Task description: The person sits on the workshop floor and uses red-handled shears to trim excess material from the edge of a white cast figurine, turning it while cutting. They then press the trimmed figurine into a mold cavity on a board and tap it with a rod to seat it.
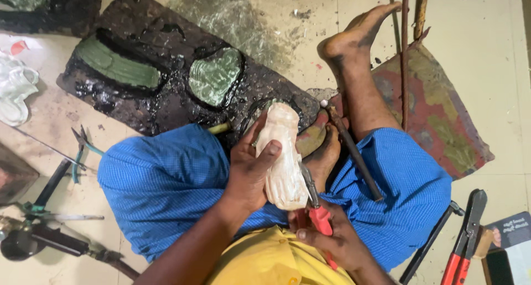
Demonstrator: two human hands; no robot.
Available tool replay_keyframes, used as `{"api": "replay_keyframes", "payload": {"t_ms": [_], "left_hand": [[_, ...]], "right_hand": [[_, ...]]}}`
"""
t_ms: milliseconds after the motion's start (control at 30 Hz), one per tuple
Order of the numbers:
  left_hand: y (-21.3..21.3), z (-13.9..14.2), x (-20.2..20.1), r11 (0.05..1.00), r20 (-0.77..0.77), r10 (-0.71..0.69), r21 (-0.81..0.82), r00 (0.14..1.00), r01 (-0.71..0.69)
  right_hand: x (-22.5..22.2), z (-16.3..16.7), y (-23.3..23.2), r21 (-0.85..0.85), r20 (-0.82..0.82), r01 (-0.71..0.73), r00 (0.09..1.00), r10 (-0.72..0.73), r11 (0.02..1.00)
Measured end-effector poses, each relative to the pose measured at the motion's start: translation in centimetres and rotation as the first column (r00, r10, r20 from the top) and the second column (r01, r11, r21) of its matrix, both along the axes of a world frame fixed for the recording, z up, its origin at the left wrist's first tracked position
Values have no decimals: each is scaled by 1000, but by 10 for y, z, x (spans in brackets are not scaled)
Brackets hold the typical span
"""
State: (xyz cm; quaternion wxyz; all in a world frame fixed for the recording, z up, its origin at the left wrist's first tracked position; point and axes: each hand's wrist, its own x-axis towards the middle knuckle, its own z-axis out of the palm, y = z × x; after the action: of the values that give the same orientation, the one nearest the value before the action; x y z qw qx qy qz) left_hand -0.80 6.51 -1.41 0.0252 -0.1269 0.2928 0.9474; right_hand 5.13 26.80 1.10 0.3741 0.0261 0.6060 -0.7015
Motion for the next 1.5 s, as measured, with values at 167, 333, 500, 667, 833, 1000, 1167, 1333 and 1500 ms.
{"api": "replay_keyframes", "payload": {"t_ms": [167,333,500,667,833,1000,1167,1333,1500], "left_hand": [[-2,5,0,996,-19,2,-88,1000,-4],[3,1,1,1000,-40,-23,-8,999,23],[12,-15,-2,999,-78,-9,47,997,13],[21,-30,-5,999,-42,-12,33,999,14],[27,-33,-8,992,-66,-33,122,997,41],[26,-28,-11,991,-66,-77,108,995,84],[24,-20,-23,981,-101,-112,150,989,126],[27,-10,-31,992,87,-118,45,989,114],[32,-19,-28,986,-126,-110,113,986,124]], "right_hand": [[3,-4,0,4,35,0,999,0,1000],[10,-5,1,-27,4,25,1000,-24,999],[12,-6,0,-32,-86,15,996,-17,999],[8,-2,0,33,-127,22,992,-18,999],[9,-5,-1,6,-101,21,995,-20,1000],[24,-34,-5,27,-11,142,990,-142,989],[37,-69,-2,-114,-229,221,943,-242,969],[34,-64,-1,-18,-97,220,971,-221,975],[7,-36,-4,58,-71,93,993,-89,994]]}}
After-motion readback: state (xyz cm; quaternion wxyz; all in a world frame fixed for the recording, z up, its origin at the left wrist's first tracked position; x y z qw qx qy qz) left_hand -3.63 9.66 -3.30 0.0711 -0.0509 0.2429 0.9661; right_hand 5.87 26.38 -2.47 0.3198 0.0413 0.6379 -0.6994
